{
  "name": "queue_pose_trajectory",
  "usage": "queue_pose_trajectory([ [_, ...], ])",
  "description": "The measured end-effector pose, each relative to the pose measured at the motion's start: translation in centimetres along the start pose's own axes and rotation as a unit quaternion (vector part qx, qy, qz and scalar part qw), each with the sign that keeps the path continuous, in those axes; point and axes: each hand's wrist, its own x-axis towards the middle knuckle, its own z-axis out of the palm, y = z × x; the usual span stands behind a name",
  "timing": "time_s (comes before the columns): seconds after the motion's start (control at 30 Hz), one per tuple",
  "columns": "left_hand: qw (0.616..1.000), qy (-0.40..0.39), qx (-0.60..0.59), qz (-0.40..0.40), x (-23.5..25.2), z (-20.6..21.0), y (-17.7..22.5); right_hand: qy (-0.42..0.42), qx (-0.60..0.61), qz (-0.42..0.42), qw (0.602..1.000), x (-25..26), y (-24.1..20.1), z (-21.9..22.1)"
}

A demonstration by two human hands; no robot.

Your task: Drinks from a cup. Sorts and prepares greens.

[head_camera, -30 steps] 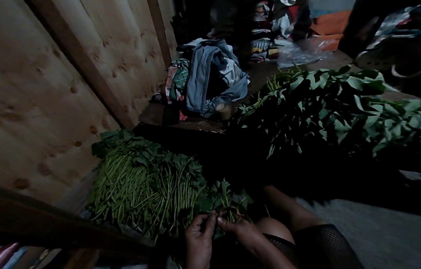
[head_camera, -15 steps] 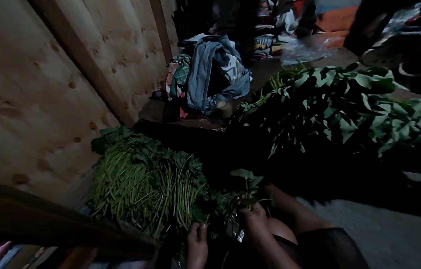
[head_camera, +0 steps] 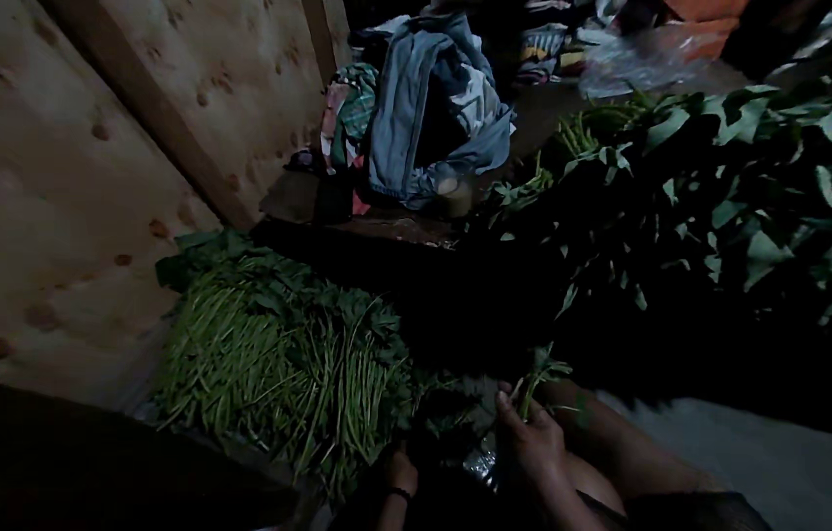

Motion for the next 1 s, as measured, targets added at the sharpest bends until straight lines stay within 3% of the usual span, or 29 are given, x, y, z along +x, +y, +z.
queue_pose_trajectory([
  [0.13,0.999,0.006,-0.017,-0.038,1.2,0.8,0.6,0.032,-0.007,0.031,0.999,0.3,0.1,0.2],
  [0.27,0.985,0.062,-0.163,0.005,-0.3,-1.4,0.2,0.024,-0.001,0.032,0.999,0.4,0.5,0.1],
  [0.4,0.899,0.125,-0.412,0.076,-5.0,-4.2,-0.8,-0.014,0.038,0.024,0.999,-0.7,-0.2,0.5],
  [0.63,0.854,0.231,-0.444,0.141,-12.6,-7.0,-1.1,-0.108,0.109,0.054,0.987,-2.5,-0.6,1.3],
  [0.77,0.816,0.248,-0.499,0.151,-15.2,-6.8,-0.5,-0.139,0.123,0.081,0.979,-3.5,-1.1,1.1],
  [1.0,0.874,0.182,-0.434,0.122,-11.6,-4.3,0.4,-0.141,0.091,0.05,0.984,-3.5,-0.7,0.6],
])
